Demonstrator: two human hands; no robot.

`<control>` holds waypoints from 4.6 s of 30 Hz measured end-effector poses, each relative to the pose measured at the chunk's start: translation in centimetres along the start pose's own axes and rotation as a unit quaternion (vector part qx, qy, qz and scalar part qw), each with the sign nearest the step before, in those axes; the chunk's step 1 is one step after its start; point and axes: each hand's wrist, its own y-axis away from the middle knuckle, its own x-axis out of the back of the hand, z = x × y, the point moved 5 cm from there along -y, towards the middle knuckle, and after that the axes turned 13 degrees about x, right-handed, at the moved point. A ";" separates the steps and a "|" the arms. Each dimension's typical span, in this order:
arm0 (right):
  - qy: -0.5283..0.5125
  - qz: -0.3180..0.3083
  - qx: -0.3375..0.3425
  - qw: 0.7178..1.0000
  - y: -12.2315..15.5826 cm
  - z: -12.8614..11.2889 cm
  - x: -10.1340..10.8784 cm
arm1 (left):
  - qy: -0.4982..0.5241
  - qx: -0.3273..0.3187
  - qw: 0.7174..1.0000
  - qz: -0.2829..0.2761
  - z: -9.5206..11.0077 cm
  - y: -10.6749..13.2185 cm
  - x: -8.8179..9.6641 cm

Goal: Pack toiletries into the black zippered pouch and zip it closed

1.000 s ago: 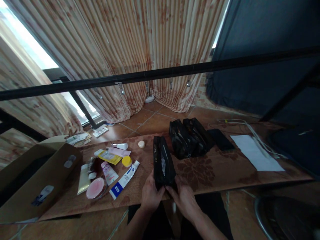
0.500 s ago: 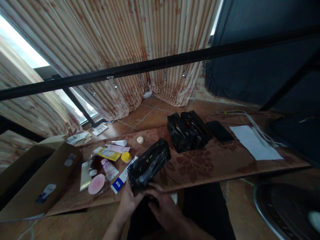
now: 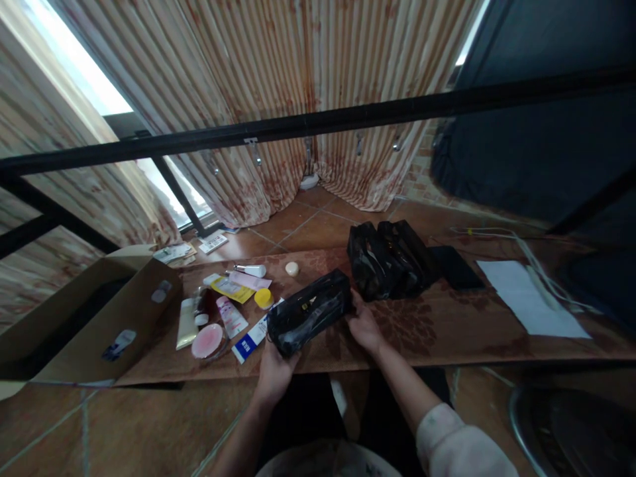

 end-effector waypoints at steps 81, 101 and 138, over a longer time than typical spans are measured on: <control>0.200 -0.226 0.177 0.937 -0.5 -14.2 0.2 | -0.238 -0.218 0.938 -0.128 15.2 -2.8 2.2; 0.156 -0.179 0.173 0.956 0.2 -14.3 0.9 | -0.510 -0.379 0.750 -0.183 18.0 -3.2 -3.5; 0.184 -0.063 0.175 0.965 0.1 -12.8 2.4 | -0.261 -0.219 0.929 -0.141 15.9 -0.5 -0.9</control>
